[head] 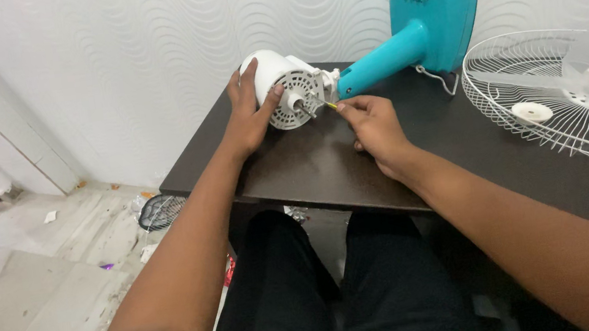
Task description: The person disassembles a table fan by removing the front grille, fan blades, and motor housing components. They use a screwdriver to loosen screws and detach parts, placing them on the table.
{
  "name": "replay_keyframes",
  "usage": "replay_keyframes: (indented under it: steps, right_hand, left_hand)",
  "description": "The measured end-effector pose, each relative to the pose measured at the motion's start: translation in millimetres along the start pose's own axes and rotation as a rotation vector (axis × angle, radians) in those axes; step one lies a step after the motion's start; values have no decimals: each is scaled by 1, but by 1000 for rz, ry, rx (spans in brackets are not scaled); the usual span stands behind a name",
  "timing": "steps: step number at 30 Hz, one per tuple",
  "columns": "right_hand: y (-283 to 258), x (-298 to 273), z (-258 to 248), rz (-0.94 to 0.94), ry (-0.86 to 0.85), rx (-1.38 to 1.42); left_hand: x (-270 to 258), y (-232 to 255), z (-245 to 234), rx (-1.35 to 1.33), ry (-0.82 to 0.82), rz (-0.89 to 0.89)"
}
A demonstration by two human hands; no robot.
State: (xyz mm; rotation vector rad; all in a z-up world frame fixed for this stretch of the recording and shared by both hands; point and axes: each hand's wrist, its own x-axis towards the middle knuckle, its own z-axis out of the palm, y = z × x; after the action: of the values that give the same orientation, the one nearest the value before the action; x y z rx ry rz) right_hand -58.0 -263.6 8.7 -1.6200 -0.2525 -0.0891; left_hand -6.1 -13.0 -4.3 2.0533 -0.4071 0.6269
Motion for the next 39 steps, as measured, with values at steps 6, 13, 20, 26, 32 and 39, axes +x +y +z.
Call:
replay_keyframes:
  steps: [6, 13, 20, 26, 32, 39]
  right_hand:
    - [0, -2, 4, -54, -29, -66]
    - [-1, -6, 9, -43, -22, -86]
    - [16, 9, 10, -348, 25, -247]
    - [18, 10, 14, -485, 102, -448]
    - [3, -12, 20, -619, 194, -805]
    - [-4, -16, 27, -795, 120, -661]
  left_hand:
    - [6, -13, 3, 8, 15, 21]
    - [7, -11, 2, -12, 21, 2]
    - [6, -8, 0, -9, 53, -24]
    - [8, -10, 0, -21, 53, -50]
    - [9, -12, 2, -34, 71, 1]
    - [30, -16, -23, -59, -22, -81]
